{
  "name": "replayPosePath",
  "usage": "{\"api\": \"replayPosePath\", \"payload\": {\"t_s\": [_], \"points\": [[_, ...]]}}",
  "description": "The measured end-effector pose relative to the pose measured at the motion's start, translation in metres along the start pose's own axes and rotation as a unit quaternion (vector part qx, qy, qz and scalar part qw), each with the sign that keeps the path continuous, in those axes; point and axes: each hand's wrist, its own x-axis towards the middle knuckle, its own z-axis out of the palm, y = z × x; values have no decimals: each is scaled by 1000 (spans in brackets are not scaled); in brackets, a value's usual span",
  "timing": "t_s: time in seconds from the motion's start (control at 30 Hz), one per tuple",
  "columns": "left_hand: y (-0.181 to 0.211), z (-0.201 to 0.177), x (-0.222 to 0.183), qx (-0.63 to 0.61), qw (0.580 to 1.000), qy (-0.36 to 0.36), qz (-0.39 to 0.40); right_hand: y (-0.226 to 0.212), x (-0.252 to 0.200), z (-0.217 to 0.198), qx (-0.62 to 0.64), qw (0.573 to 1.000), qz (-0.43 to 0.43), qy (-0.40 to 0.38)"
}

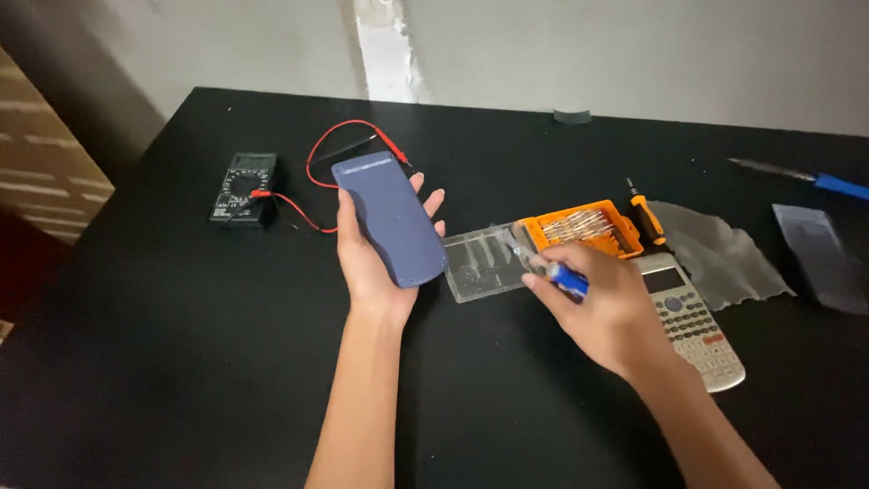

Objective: Inspecting a calculator and scraping residue from its plastic cover using a small screwdriver

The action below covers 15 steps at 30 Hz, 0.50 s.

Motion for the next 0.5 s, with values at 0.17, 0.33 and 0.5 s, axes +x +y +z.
{"api": "replayPosePath", "payload": {"t_s": [0.17, 0.33, 0.5], "points": [[2, 1, -2, 17, 1000, 21, 5, -33, 63, -9, -8, 893, 265, -365], [9, -9, 7, 6, 999, 27, 27, -34, 74, 15, 8, 894, 184, -408], [19, -13, 3, -47, 996, 51, 58, -50, 82, 25, -85, 860, 194, -464]]}}
